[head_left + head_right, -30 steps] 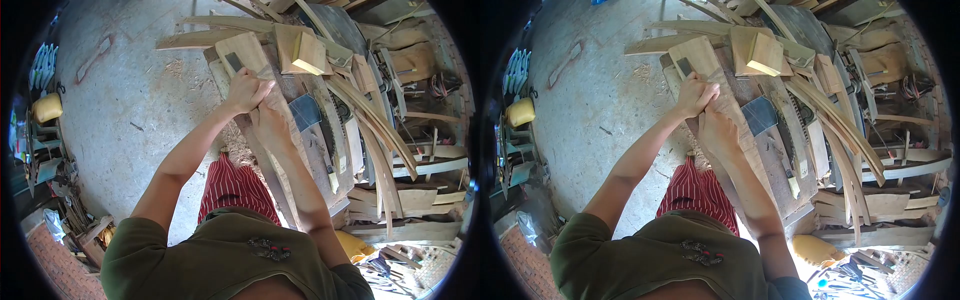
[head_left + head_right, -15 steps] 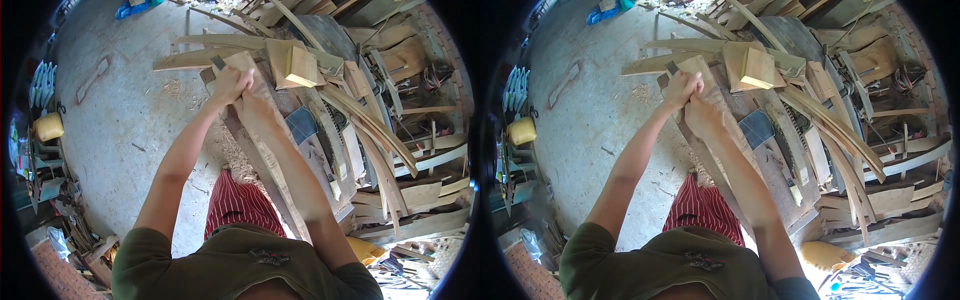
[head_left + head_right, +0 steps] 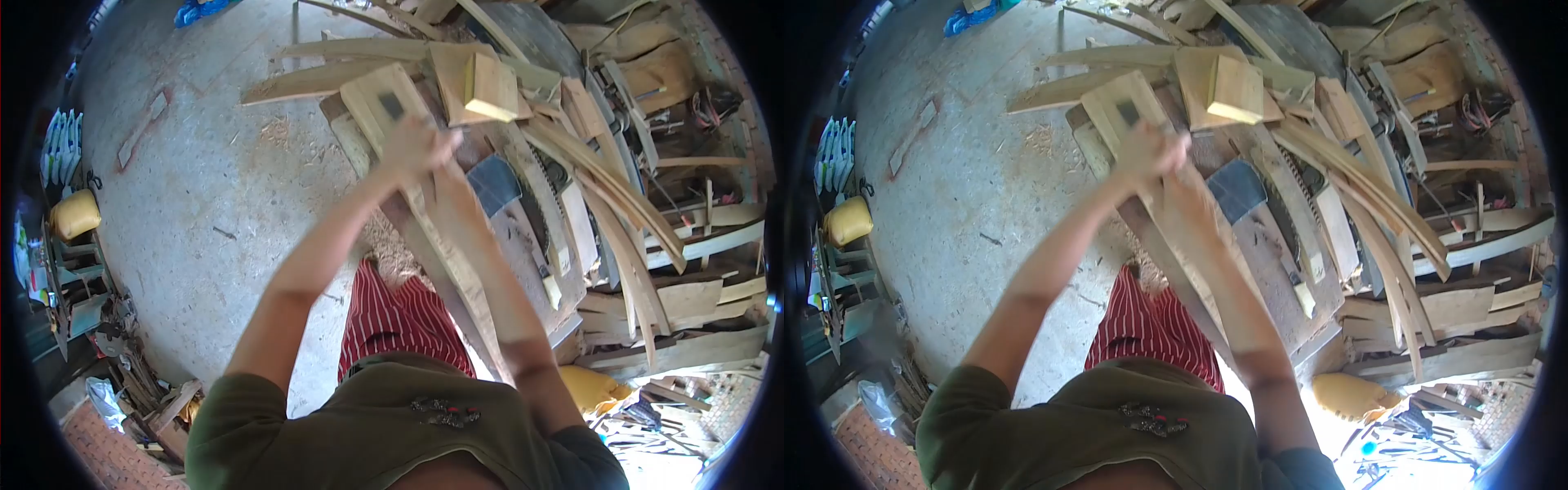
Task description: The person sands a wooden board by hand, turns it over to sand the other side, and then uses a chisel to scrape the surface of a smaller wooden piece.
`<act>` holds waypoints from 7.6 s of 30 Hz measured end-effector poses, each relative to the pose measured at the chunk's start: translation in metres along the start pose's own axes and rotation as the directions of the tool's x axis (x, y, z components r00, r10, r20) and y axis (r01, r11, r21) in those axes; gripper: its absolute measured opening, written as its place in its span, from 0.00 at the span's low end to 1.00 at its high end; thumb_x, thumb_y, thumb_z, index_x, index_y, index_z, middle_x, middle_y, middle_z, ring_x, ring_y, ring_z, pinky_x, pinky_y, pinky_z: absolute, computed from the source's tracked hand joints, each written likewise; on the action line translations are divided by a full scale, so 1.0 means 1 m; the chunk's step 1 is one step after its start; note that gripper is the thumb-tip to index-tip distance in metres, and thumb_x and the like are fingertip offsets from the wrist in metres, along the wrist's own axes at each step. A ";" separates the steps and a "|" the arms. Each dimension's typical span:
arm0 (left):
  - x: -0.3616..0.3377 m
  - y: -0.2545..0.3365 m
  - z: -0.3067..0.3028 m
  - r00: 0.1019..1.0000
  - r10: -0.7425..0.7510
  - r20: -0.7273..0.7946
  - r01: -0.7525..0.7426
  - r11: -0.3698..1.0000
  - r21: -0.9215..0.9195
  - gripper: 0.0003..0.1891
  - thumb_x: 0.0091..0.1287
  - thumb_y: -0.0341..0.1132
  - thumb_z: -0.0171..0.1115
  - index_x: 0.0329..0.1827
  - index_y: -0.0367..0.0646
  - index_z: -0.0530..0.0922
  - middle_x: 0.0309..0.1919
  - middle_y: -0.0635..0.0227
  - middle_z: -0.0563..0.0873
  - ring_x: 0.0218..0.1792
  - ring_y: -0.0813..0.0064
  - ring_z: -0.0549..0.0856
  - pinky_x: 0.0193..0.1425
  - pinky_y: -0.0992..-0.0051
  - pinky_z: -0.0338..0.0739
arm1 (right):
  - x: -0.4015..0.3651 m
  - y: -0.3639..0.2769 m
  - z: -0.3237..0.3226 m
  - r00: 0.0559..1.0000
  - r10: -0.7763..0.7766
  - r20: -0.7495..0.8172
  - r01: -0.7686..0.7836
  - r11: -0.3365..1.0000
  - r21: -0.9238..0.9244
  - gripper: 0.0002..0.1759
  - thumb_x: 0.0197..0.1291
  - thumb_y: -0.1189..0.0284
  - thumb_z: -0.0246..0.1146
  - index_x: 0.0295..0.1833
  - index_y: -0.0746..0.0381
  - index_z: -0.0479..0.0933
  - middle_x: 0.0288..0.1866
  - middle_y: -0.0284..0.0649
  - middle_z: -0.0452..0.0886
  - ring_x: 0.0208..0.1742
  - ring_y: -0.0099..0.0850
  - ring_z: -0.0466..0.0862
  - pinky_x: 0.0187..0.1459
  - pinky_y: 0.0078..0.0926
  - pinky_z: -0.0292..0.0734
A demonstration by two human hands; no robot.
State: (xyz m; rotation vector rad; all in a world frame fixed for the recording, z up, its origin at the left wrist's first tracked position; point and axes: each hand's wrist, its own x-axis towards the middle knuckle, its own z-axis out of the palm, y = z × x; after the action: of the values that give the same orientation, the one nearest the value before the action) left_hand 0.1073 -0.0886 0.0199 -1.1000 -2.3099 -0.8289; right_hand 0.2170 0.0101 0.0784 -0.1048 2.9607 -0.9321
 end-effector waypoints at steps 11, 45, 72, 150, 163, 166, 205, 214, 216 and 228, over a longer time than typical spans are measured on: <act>-0.042 0.153 -0.021 0.869 -0.129 0.478 0.261 0.940 -0.221 0.29 0.77 0.54 0.40 0.24 0.54 0.85 0.16 0.71 0.81 0.28 0.69 0.80 0.59 0.61 0.67 | -0.150 0.030 -0.039 0.968 0.164 0.188 -0.163 0.986 -0.019 0.16 0.73 0.65 0.52 0.56 0.66 0.71 0.35 0.63 0.81 0.38 0.62 0.82 0.42 0.57 0.76; -0.049 0.180 -0.010 0.888 -0.138 0.439 0.239 0.953 -0.184 0.27 0.75 0.57 0.43 0.28 0.52 0.84 0.13 0.68 0.77 0.22 0.66 0.77 0.51 0.61 0.68 | -0.183 0.043 -0.046 0.964 0.173 0.202 -0.159 0.984 -0.084 0.18 0.72 0.61 0.51 0.55 0.64 0.73 0.36 0.59 0.83 0.39 0.58 0.85 0.45 0.57 0.78; -0.081 0.270 0.002 0.860 0.045 0.508 0.140 0.937 -0.320 0.23 0.75 0.54 0.44 0.36 0.56 0.87 0.19 0.66 0.82 0.27 0.69 0.83 0.54 0.65 0.69 | -0.272 0.039 -0.086 0.960 0.201 0.194 -0.204 0.979 -0.003 0.16 0.73 0.64 0.49 0.53 0.66 0.73 0.37 0.62 0.82 0.37 0.62 0.82 0.39 0.59 0.76; -0.061 0.199 -0.012 0.803 -0.086 0.590 0.173 0.981 -0.092 0.33 0.78 0.59 0.36 0.23 0.50 0.81 0.12 0.65 0.78 0.21 0.64 0.76 0.51 0.67 0.71 | -0.199 0.048 -0.055 0.959 0.141 0.247 -0.131 0.990 -0.055 0.17 0.74 0.63 0.48 0.55 0.66 0.71 0.34 0.64 0.81 0.39 0.63 0.82 0.40 0.60 0.75; -0.066 0.149 -0.016 0.880 -0.196 0.433 0.259 0.962 -0.091 0.39 0.75 0.66 0.31 0.22 0.52 0.83 0.15 0.62 0.77 0.30 0.59 0.77 0.45 0.60 0.71 | -0.156 0.019 -0.044 0.959 0.106 0.263 -0.079 0.991 -0.111 0.17 0.74 0.63 0.48 0.55 0.66 0.70 0.34 0.63 0.82 0.38 0.64 0.82 0.40 0.61 0.74; -0.074 0.166 -0.012 0.921 -0.147 0.362 0.192 0.977 -0.092 0.37 0.76 0.64 0.32 0.20 0.51 0.80 0.13 0.61 0.74 0.24 0.58 0.75 0.45 0.60 0.72 | -0.169 0.023 -0.053 0.960 0.093 0.262 -0.062 0.990 -0.123 0.18 0.74 0.61 0.48 0.56 0.64 0.70 0.32 0.61 0.82 0.37 0.63 0.83 0.40 0.61 0.76; -0.048 0.070 -0.037 0.940 -0.093 0.327 0.178 0.955 -0.239 0.30 0.73 0.63 0.43 0.25 0.53 0.84 0.11 0.67 0.71 0.20 0.63 0.75 0.42 0.60 0.72 | -0.074 -0.030 -0.040 0.925 0.162 0.344 -0.124 0.984 -0.132 0.21 0.75 0.61 0.47 0.57 0.68 0.71 0.38 0.66 0.81 0.41 0.65 0.81 0.44 0.60 0.74; -0.041 0.073 -0.025 0.966 -0.138 0.221 0.188 0.957 -0.222 0.32 0.74 0.63 0.40 0.25 0.51 0.83 0.12 0.64 0.73 0.22 0.57 0.78 0.45 0.60 0.72 | -0.074 -0.007 -0.032 0.955 0.132 0.266 -0.102 0.987 -0.125 0.19 0.74 0.62 0.48 0.49 0.68 0.73 0.38 0.65 0.81 0.42 0.63 0.82 0.44 0.60 0.75; -0.055 0.114 -0.028 0.945 -0.106 0.308 0.206 0.927 -0.312 0.32 0.74 0.62 0.41 0.24 0.51 0.83 0.12 0.64 0.74 0.22 0.56 0.78 0.45 0.59 0.72 | -0.118 -0.004 -0.042 0.911 0.225 0.344 -0.180 0.971 -0.160 0.18 0.74 0.63 0.48 0.50 0.67 0.73 0.39 0.65 0.81 0.42 0.62 0.82 0.44 0.59 0.75; -0.015 0.087 -0.013 0.821 -0.212 0.530 0.266 0.964 -0.026 0.35 0.73 0.68 0.36 0.30 0.57 0.88 0.10 0.62 0.69 0.21 0.62 0.76 0.40 0.60 0.73 | -0.083 0.014 -0.038 0.985 0.068 0.157 -0.051 0.993 -0.111 0.18 0.74 0.64 0.48 0.56 0.68 0.70 0.35 0.64 0.81 0.38 0.63 0.82 0.41 0.60 0.76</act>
State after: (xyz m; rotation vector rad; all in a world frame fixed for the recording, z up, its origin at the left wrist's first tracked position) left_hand 0.1877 -0.0618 0.0483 -1.2095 -2.9421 -0.8142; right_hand 0.2969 0.0495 0.1031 -0.0886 2.8466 -0.7220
